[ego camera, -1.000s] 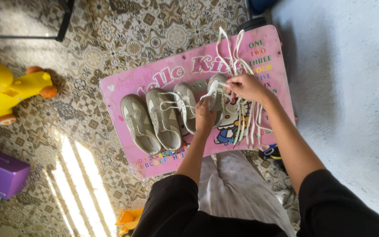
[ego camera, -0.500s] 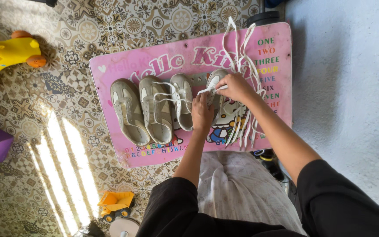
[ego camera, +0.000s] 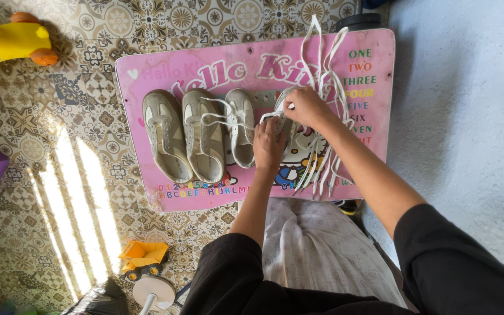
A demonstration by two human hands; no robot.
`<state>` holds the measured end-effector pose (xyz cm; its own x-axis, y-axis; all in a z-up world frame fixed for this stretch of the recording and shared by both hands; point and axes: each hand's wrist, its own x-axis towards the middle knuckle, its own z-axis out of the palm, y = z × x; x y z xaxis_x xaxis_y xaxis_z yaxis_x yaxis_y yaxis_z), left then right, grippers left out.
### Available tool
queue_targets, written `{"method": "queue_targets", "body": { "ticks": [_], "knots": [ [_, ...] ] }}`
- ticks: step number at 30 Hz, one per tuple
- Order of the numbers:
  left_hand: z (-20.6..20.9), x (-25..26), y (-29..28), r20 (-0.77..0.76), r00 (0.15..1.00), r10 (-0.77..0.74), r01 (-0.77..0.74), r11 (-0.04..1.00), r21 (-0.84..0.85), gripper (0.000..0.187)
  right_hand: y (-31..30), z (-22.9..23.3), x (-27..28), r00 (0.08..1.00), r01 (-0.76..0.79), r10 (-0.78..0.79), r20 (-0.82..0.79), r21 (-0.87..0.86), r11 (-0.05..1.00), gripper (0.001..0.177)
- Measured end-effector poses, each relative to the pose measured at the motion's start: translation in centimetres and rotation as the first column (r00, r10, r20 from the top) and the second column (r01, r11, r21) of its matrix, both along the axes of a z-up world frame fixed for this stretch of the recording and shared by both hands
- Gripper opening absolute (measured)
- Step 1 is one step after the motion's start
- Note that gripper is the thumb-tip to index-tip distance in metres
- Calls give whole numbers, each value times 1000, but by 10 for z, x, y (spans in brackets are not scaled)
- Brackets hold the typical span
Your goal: The person threads white shoelaces through the eyelets of two pairs of shoes placed on a pink Hello Kitty mat. They pull the laces through each eyelet and tie the ends into knots.
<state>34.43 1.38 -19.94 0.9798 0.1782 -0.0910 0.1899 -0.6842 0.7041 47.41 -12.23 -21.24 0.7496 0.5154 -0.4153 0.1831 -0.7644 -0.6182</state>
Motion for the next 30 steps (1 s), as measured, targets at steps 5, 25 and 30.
{"method": "queue_targets", "body": {
  "ticks": [5, 25, 30],
  "knots": [
    [-1, -2, 1, 59, 998, -14, 12, 999, 30, 47, 4, -1, 4, 999, -39, 39, 7, -21, 999, 10],
    [0, 5, 6, 60, 998, -9, 6, 999, 48, 27, 5, 11, -18, 837, 29, -156, 525, 241, 970, 33],
    [2, 8, 6, 40, 999, 13, -13, 1000, 10, 25, 0, -4, -69, 925, 316, -310, 220, 9, 949, 9]
  ]
}}
